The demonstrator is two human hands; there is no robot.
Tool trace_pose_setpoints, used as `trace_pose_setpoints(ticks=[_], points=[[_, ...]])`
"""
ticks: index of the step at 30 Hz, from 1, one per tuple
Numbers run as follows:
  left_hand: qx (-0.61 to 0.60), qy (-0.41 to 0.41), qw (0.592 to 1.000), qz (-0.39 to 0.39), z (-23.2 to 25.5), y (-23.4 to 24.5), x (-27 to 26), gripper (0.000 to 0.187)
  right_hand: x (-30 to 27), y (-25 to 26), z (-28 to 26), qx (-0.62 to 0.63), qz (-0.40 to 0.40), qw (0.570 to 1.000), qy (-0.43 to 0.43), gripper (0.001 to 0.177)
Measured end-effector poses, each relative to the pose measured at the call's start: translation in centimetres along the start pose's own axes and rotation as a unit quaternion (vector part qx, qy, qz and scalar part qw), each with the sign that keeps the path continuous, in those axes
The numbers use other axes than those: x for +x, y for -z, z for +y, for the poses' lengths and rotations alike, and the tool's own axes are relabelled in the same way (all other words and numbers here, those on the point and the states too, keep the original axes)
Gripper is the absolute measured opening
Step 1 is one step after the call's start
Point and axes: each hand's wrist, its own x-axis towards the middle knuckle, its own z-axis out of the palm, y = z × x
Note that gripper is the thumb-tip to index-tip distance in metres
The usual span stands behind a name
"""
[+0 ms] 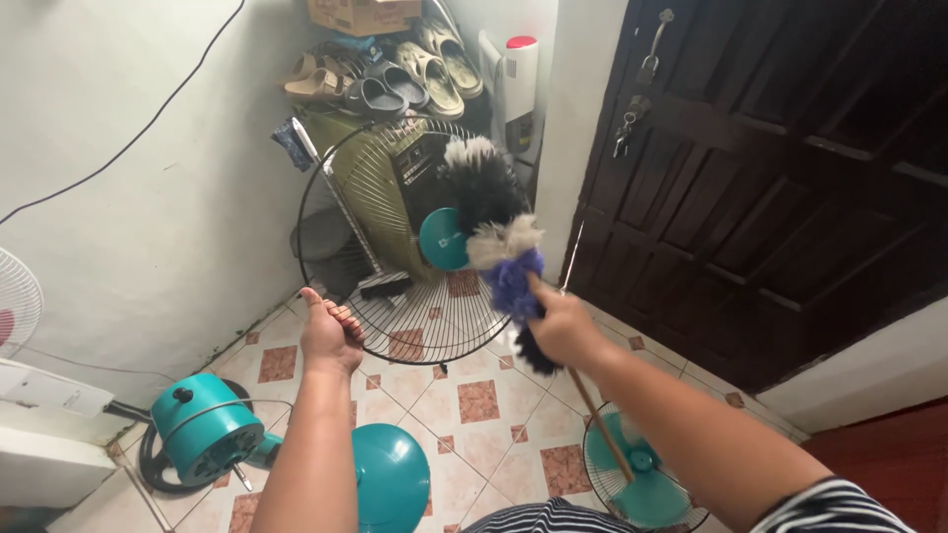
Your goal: Cleaning the components of a disassembled electric fan using a duster.
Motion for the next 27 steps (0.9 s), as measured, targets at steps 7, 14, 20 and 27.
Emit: trace_pose_setpoints(ticks=[7, 14, 20, 27], points=[[0.075, -0.056, 0.995, -0.028, -0.7, -1.1, -0.1, 0.056, 7.8, 5.8, -1.6, 0.142, 0.036, 0.989, 0.012, 0.057], [0.031, -0.061, 0.998, -0.009, -1.1, -0.8, 0.5, 0.055, 1.4, 0.2, -0.5, -0.038, 0.061, 0.995, 0.076, 0.063], [0.005, -0.053, 0.994, 0.094, -0.4, 0.5, 1.3, 0.055, -0.2, 3.1, 0.5, -0.131, -0.084, 0.988, -0.01, 0.068], [0.062, -0.101, 0.986, 0.114, 0.2, -0.1, 0.5, 0.059, -0.7, 4.1, -2.2, -0.184, -0.12, 0.973, -0.075, 0.069]])
